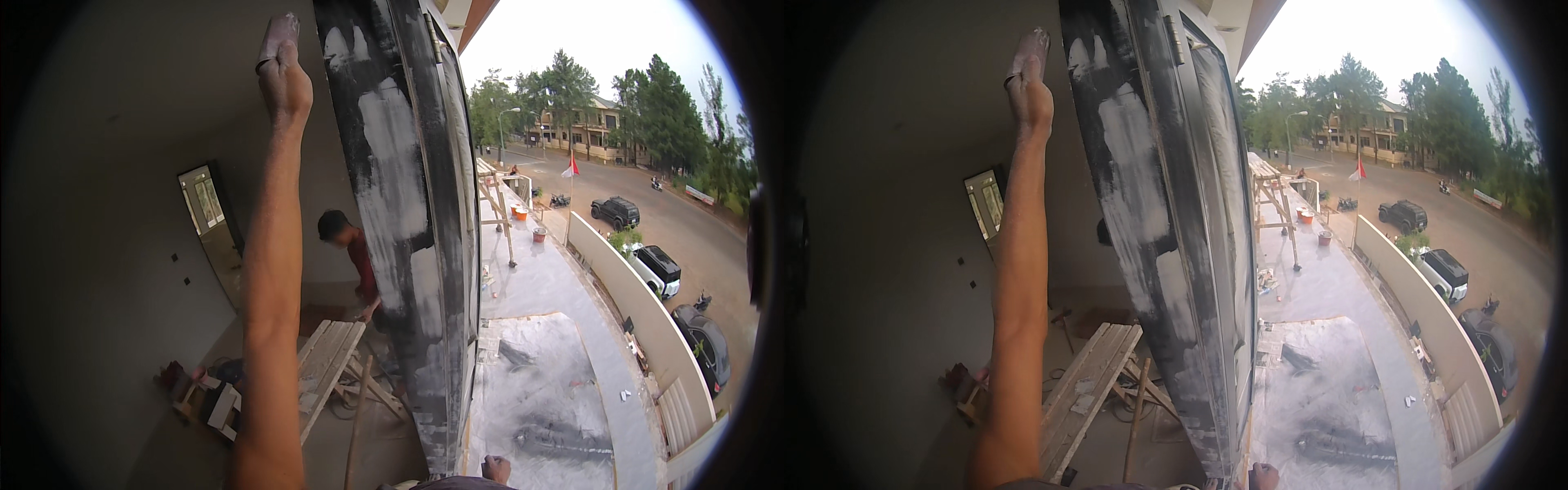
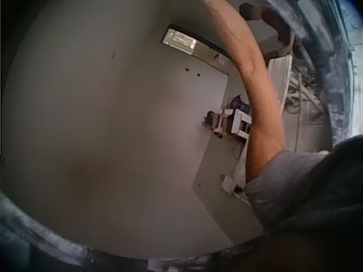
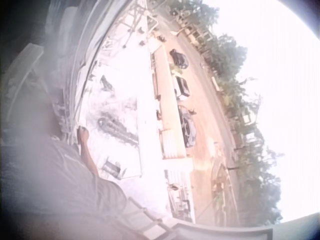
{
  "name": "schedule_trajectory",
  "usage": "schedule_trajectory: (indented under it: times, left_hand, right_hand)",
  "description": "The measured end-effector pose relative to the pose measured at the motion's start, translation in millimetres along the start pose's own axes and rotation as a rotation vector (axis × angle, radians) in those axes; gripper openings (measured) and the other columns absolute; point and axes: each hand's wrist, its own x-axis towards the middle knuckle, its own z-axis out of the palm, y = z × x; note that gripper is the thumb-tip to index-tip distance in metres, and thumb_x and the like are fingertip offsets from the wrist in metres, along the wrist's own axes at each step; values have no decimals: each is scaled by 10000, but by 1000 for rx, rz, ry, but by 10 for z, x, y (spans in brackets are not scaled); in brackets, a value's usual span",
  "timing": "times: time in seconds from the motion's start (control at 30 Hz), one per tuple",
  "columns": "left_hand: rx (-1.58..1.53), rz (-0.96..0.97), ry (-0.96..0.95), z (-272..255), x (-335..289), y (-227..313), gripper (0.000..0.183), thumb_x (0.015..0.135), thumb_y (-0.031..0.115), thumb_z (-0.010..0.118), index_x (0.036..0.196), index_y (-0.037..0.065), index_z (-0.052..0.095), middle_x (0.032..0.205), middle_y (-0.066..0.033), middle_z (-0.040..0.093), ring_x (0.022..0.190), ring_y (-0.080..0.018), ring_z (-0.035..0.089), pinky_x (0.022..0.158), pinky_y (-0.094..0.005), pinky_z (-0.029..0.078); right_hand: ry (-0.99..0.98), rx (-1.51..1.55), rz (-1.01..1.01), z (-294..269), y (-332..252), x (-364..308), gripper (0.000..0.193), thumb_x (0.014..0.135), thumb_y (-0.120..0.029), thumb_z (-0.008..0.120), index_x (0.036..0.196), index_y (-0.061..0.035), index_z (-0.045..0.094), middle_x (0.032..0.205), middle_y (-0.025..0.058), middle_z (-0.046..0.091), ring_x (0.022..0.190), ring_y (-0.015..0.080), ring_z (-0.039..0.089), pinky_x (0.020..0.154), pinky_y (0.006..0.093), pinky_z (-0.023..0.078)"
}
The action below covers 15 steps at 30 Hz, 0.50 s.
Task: The person smooths a vertical wall surface using a sanding block. They repeatedly rub the block against the wall in vertical and horizontal motions to even out the surface. Another person is visible in the background working on the floor.
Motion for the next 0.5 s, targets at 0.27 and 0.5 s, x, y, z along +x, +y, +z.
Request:
schedule_trajectory:
  times: [0.27,0.5]
  left_hand:
    - [-434,-223,-57,7,77,15,490,966,211,517,1367,-67,473,1392,-145,523,1300,-242,493,1111,-353,370]
    - [-400,-259,-13,-118,-21,-5,475,970,226,509,1347,-63,496,1366,-138,539,1257,-240,515,1095,-361,375]
  right_hand:
    - [24,55,4,-81,-115,-8,360,718,-281,672,824,58,727,695,200,693,648,272,691,658,391,527]
    - [-10,68,41,-12,-183,-18,363,720,-280,679,865,49,733,720,200,703,681,281,702,678,382,535]
